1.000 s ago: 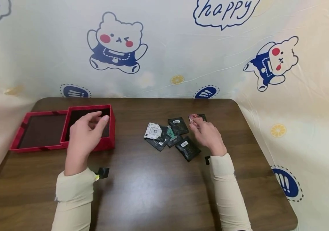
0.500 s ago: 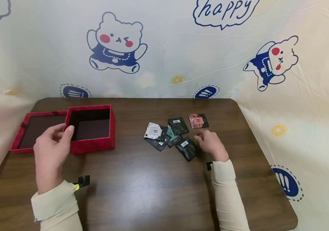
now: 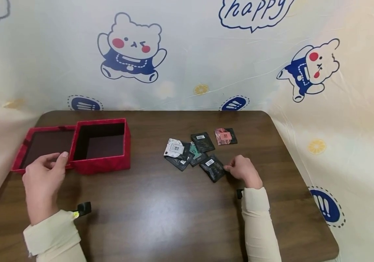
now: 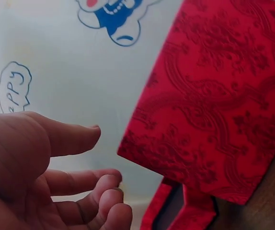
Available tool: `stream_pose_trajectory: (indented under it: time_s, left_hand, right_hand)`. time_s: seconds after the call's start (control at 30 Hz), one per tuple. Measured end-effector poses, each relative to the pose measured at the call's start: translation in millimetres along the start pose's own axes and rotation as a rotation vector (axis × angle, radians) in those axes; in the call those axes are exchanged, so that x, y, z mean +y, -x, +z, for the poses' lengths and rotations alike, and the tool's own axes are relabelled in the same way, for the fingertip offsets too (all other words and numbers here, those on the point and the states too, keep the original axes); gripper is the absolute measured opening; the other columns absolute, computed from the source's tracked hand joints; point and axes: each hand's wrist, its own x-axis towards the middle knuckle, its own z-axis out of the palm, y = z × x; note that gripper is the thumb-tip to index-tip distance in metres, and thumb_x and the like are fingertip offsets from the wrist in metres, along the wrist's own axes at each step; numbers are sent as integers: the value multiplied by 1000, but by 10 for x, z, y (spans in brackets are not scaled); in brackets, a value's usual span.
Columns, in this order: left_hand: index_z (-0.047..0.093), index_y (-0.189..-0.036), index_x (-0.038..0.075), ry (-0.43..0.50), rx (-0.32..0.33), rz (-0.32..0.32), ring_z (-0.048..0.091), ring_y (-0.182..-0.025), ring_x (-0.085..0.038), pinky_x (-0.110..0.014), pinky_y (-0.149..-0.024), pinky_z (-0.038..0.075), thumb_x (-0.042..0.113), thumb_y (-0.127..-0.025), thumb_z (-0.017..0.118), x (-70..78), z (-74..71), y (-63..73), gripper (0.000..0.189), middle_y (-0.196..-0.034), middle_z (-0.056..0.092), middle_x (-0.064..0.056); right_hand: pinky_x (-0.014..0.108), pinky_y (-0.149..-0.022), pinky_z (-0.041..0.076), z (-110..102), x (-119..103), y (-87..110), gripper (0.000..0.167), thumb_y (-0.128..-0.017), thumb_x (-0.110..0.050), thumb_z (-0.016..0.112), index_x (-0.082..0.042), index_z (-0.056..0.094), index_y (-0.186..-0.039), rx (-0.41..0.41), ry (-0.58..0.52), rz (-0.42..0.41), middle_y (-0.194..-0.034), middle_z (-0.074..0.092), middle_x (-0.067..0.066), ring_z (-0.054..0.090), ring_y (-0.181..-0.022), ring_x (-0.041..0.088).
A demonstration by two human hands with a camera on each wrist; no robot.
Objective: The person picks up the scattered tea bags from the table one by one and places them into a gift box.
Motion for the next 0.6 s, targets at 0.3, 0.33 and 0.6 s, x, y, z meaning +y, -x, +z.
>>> stream_pose_trajectory:
  time_s: [0.3, 0.33, 0.6]
  left_hand:
    - [56, -141, 0, 10, -126, 1, 57, -91, -27, -31, -65, 48, 58, -100, 47, 6, 52, -90, 72, -119, 62, -24]
    - [58, -139, 0, 7, -122, 6, 59, -87, -24, -29, -65, 48, 57, -100, 48, 7, 52, -91, 70, -116, 63, -23]
    - [62, -135, 0, -16, -94, 5, 67, -68, -8, -30, -69, 45, 52, -99, 54, 27, 23, -98, 63, -93, 71, -12]
  right_hand:
    - [34, -59, 44, 44, -20, -7, 33, -85, -35, 83, -5, 73, -82, 4, 0, 61, -76, 60, 9, 54, -71, 25]
    - [34, -59, 44, 56, -25, -11, 32, -84, -34, 84, -4, 73, -81, 16, 10, 51, -77, 61, 9, 54, -71, 25]
    - [34, -60, 45, 116, -16, -58, 28, -83, -28, 85, -2, 75, -84, 13, 12, 45, -81, 64, 9, 55, -72, 24]
